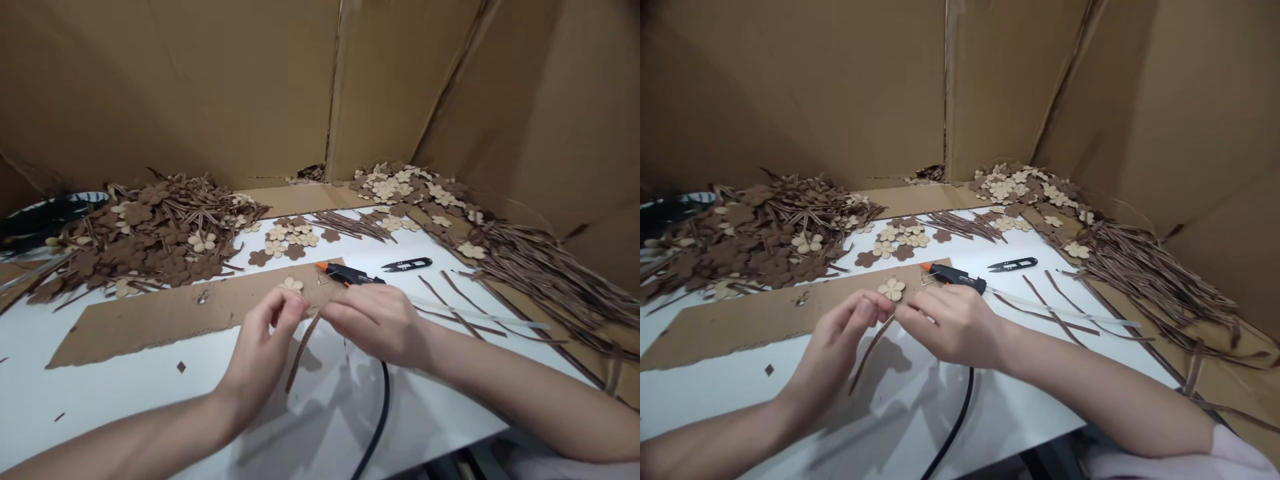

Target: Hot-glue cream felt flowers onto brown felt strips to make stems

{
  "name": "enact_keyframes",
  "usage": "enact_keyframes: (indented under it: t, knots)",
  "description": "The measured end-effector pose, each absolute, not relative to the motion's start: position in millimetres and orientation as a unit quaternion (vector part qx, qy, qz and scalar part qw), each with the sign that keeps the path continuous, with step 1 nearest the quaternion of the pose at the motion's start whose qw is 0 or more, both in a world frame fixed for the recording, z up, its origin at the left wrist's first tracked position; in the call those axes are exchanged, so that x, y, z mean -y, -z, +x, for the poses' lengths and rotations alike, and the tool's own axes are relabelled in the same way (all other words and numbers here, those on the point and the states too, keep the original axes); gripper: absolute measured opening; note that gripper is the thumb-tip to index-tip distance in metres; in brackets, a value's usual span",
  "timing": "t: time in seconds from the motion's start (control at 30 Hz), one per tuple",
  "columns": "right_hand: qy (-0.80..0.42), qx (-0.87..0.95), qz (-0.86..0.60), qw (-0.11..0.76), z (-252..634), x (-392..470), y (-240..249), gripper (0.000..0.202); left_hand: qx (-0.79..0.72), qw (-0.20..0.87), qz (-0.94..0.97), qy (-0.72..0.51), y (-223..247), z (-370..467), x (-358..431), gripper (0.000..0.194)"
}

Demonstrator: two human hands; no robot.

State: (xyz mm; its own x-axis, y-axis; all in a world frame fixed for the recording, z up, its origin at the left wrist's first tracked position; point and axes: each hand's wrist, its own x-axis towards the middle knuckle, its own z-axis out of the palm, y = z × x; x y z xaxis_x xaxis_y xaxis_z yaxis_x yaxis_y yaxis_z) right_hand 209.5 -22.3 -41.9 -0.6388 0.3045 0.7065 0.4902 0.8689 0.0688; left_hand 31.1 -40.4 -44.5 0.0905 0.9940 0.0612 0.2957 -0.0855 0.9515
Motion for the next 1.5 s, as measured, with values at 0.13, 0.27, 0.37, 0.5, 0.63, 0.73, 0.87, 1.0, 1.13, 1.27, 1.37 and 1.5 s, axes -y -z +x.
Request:
enact_keyframes:
  t: [0.13, 0.27, 0.37, 0.5, 0.63, 0.73, 0.87, 1.0, 1.13, 1.27, 1.37, 1.5]
  knots:
    - [0.085, 0.905, -0.225, 0.35, 205.8, 27.4, 46.3, 0.02, -0.524, 0.479, 0.596, -0.375, 43.4, 36.4, 47.6, 0.029]
    - [0.057, 0.905, -0.223, 0.357, 205.1, 28.1, 55.4, 0.016, -0.531, 0.468, 0.608, -0.359, 41.1, 37.1, 50.2, 0.029]
    - [0.056, 0.887, -0.246, 0.387, 202.6, 28.3, 62.8, 0.01, -0.52, 0.458, 0.625, -0.359, 44.0, 35.5, 52.8, 0.028]
    - [-0.046, 0.844, -0.307, 0.438, 196.6, 29.5, 65.5, 0.007, -0.49, 0.457, 0.635, -0.385, 50.7, 32.6, 55.0, 0.025]
    - [-0.306, 0.758, -0.406, 0.409, 191.8, 30.0, 57.3, 0.011, -0.476, 0.47, 0.637, -0.384, 53.3, 31.6, 53.8, 0.025]
    - [-0.5, 0.645, -0.438, 0.377, 190.0, 28.9, 50.2, 0.013, -0.487, 0.46, 0.642, -0.372, 54.1, 32.1, 51.1, 0.025]
    - [-0.592, 0.573, -0.432, 0.367, 190.4, 27.7, 44.8, 0.013, -0.501, 0.441, 0.655, -0.353, 55.9, 33.1, 47.7, 0.021]
    - [-0.56, 0.589, -0.463, 0.354, 193.1, 30.3, 41.1, 0.014, -0.505, 0.426, 0.666, -0.348, 56.5, 33.6, 48.5, 0.016]
    - [-0.544, 0.605, -0.462, 0.354, 196.2, 33.1, 40.5, 0.015, -0.495, 0.452, 0.656, -0.346, 55.7, 33.6, 50.8, 0.016]
    - [-0.545, 0.61, -0.446, 0.364, 197.0, 33.5, 42.3, 0.018, -0.486, 0.516, 0.61, -0.355, 53.8, 34.3, 50.9, 0.018]
    - [-0.573, 0.582, -0.437, 0.376, 195.4, 33.2, 43.0, 0.018, -0.462, 0.568, 0.576, -0.364, 52.3, 35.7, 50.1, 0.02]
    - [-0.607, 0.527, -0.456, 0.382, 192.9, 33.1, 43.3, 0.019, -0.439, 0.629, 0.537, -0.351, 51.5, 37.5, 50.4, 0.02]
